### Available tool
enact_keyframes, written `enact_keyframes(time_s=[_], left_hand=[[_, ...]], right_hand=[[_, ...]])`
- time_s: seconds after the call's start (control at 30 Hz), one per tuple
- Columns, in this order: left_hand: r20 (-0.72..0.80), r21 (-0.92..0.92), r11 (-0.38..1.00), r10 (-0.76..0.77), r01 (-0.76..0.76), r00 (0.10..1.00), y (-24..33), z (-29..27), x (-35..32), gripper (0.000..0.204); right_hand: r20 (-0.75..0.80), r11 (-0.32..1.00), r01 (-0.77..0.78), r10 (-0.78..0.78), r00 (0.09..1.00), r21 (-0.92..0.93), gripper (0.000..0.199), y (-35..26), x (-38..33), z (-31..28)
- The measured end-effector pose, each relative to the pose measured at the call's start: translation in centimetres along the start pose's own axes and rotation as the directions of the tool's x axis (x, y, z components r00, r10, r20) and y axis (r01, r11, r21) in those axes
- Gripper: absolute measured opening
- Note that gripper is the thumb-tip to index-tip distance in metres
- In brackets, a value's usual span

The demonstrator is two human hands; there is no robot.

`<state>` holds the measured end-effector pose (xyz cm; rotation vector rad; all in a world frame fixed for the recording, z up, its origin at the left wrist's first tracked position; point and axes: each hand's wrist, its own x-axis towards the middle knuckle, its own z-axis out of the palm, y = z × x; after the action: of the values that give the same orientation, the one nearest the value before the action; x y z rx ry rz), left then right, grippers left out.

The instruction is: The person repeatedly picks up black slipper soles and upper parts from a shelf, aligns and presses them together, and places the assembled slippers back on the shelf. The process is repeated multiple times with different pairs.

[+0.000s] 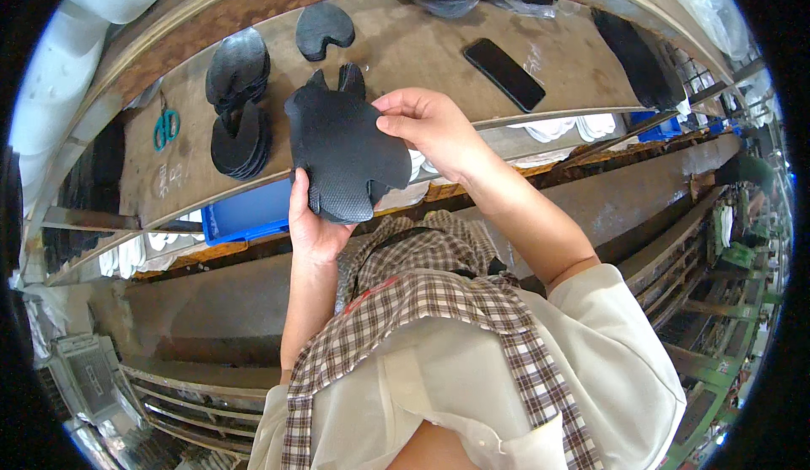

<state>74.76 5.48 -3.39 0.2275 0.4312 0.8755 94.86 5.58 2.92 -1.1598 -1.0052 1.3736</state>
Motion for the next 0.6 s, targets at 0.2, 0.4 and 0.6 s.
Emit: enact_keyframes(time_s=[0.2,0.4,0.6], left_hand=[[0.042,-0.035,0.999,-0.016,0.017,0.999,0.1,-0.3,0.3,0.063],[-0.013,-0.065,0.998,-0.018,0.017,1.000,-0.1,-0.7,0.0,0.063],[0.019,-0.074,0.997,-0.005,0.007,1.000,-0.1,-1.1,-0.9,0.061]], right_hand=[[-0.135,0.969,0.034,-0.001,0.991,0.243,0.023,-0.4,0.9,-1.6],[-0.318,0.901,0.233,-0.115,0.941,0.366,0.016,-1.9,4.7,-6.2],[-0.422,0.919,0.248,-0.103,0.901,0.305,0.022,-0.9,11.0,-10.4]])
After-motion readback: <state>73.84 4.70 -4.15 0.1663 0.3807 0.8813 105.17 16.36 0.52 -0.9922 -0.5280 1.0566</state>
